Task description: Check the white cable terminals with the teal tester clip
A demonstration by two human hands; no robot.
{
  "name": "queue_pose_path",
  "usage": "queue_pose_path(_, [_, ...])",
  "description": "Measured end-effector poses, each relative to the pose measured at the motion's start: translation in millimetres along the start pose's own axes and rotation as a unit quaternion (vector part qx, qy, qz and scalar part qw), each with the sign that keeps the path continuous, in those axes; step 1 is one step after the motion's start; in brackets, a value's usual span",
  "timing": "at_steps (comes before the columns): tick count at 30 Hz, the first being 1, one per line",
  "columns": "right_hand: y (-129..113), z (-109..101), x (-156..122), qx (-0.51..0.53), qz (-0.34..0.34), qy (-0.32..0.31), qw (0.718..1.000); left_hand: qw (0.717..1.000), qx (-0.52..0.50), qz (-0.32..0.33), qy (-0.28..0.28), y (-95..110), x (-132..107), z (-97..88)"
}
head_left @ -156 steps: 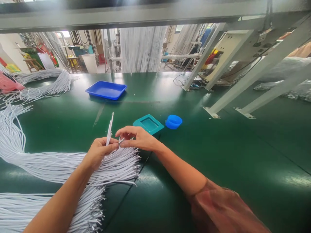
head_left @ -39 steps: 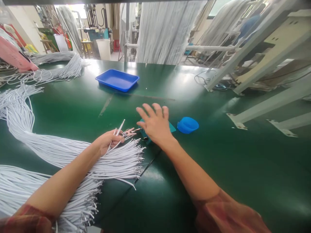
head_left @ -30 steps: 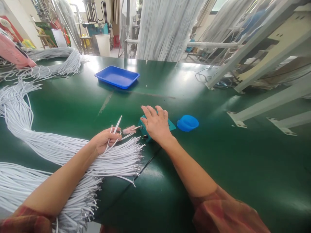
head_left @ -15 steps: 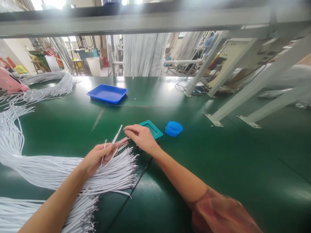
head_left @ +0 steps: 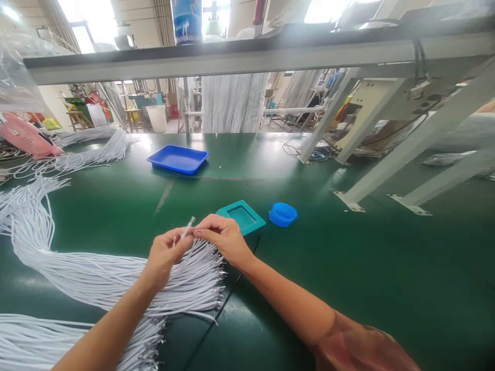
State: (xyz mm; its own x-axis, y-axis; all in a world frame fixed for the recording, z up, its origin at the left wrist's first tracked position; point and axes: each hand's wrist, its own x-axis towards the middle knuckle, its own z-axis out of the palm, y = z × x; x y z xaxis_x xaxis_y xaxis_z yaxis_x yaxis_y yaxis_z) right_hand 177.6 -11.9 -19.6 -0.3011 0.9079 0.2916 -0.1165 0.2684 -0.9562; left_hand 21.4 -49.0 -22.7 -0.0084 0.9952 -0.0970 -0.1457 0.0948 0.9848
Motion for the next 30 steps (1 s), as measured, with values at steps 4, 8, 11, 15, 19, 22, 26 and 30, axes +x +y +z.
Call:
queue_pose_path(4, [1.7,8.2,-4.6,-0.032,0.006,0.020,0.999,1.000,0.018,-0.008,0.012,-4.1,-6.0,5.9])
queue_pose_path(8, [0.3,7.9,-4.7,-0.034,0.046,0.017,0.998,0.999,-0.016,-0.041,0.028,-7.2,-4.6,3.5])
queue_pose_path(11, [-0.3,8.6,-4.0,0.001,0.057,0.016,0.998,0.997,-0.041,-0.066,0.020,-5.9,-3.3,0.8])
queue_pose_path(15, [1.6,13.1,-3.6,0.152,0.129,-0.017,0.980,0.995,-0.063,-0.075,-0.021,-2.4,-3.7,-1.5])
queue_pose_path(19, [3.4,10.4,-0.8,0.235,0.213,-0.074,0.945,0.993,-0.075,-0.081,-0.051,0.0,-3.9,-3.8])
queue_pose_path(22, [0.3,1.4,3.1,0.179,0.191,-0.067,0.963,0.990,-0.083,-0.105,-0.040,0.9,-2.4,-6.3])
queue_pose_path(26, [-9.4,-7.4,4.3,0.016,0.051,-0.107,0.993,0.988,-0.080,-0.121,-0.057,2.1,-1.9,-8.8])
queue_pose_path(30, [-12.7,-5.1,0.0,-0.055,0.000,-0.128,0.990,0.987,-0.060,-0.127,-0.084,4.8,-4.9,-7.5])
